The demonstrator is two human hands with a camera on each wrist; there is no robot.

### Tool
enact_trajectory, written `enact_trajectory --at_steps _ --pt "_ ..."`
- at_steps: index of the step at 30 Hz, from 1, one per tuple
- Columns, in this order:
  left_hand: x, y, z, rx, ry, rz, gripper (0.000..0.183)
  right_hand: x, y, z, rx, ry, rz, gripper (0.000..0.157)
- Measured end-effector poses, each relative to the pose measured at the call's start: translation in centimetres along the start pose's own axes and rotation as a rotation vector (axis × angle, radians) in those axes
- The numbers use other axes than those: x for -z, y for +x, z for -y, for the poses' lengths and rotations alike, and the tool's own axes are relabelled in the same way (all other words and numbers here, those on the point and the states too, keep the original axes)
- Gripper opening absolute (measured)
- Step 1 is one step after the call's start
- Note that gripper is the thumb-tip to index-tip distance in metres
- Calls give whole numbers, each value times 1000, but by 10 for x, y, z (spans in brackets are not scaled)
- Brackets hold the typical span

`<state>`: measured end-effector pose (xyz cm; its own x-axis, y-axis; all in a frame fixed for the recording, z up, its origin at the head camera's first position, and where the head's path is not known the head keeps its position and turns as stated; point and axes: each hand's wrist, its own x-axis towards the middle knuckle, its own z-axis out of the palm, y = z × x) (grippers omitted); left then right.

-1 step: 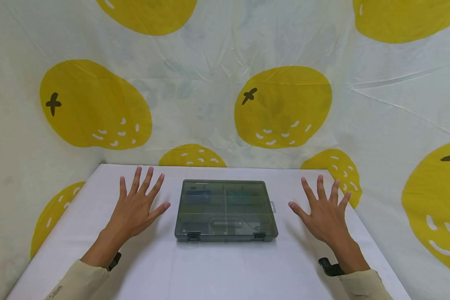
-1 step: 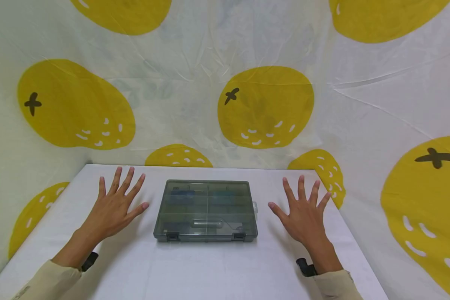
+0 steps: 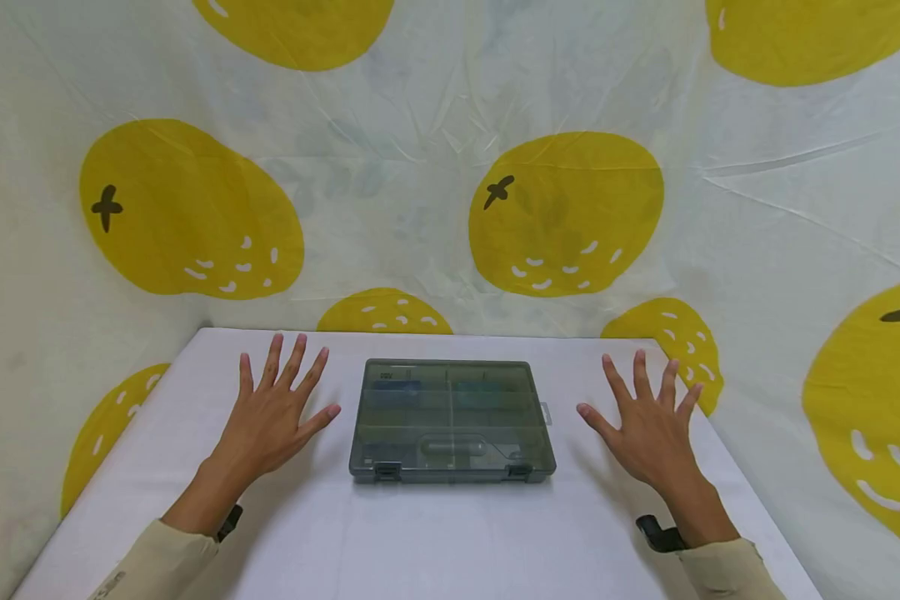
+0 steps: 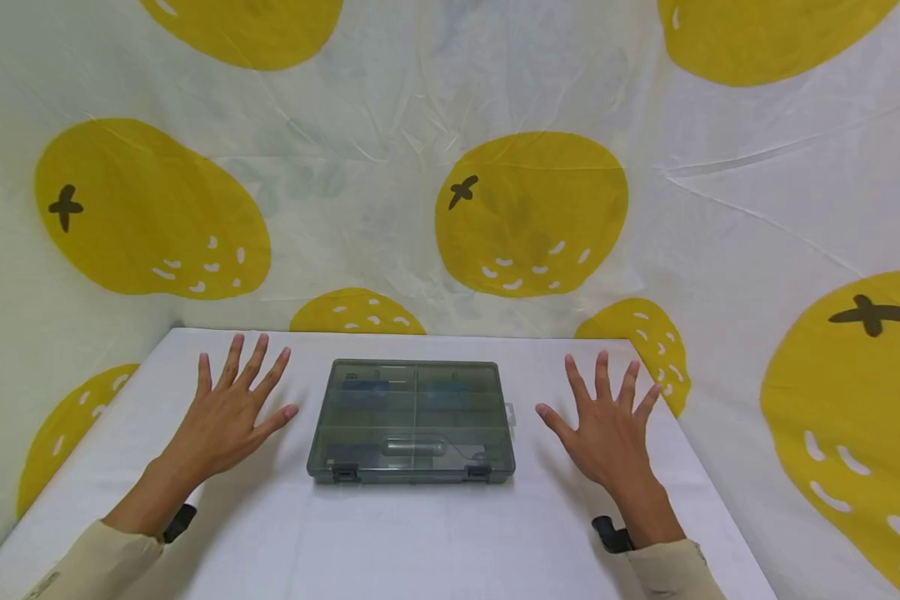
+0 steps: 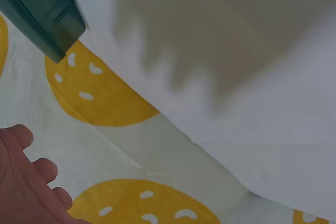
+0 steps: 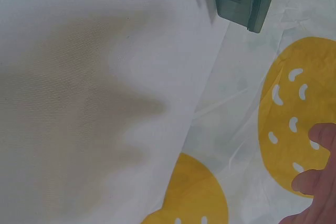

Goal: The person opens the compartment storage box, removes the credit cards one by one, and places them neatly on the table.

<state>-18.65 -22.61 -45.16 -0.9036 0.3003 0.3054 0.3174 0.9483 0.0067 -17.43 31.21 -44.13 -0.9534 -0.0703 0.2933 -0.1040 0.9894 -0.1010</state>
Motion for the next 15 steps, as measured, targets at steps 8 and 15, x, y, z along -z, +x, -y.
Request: enact_trajectory --at_steps 8,15 --pt "0 0 -2 0 -30 3 87 1 -1 2 -8 27 -8 94" --pt "-5 1 -6 16 -115 94 88 -2 -7 14 -32 167 4 89"
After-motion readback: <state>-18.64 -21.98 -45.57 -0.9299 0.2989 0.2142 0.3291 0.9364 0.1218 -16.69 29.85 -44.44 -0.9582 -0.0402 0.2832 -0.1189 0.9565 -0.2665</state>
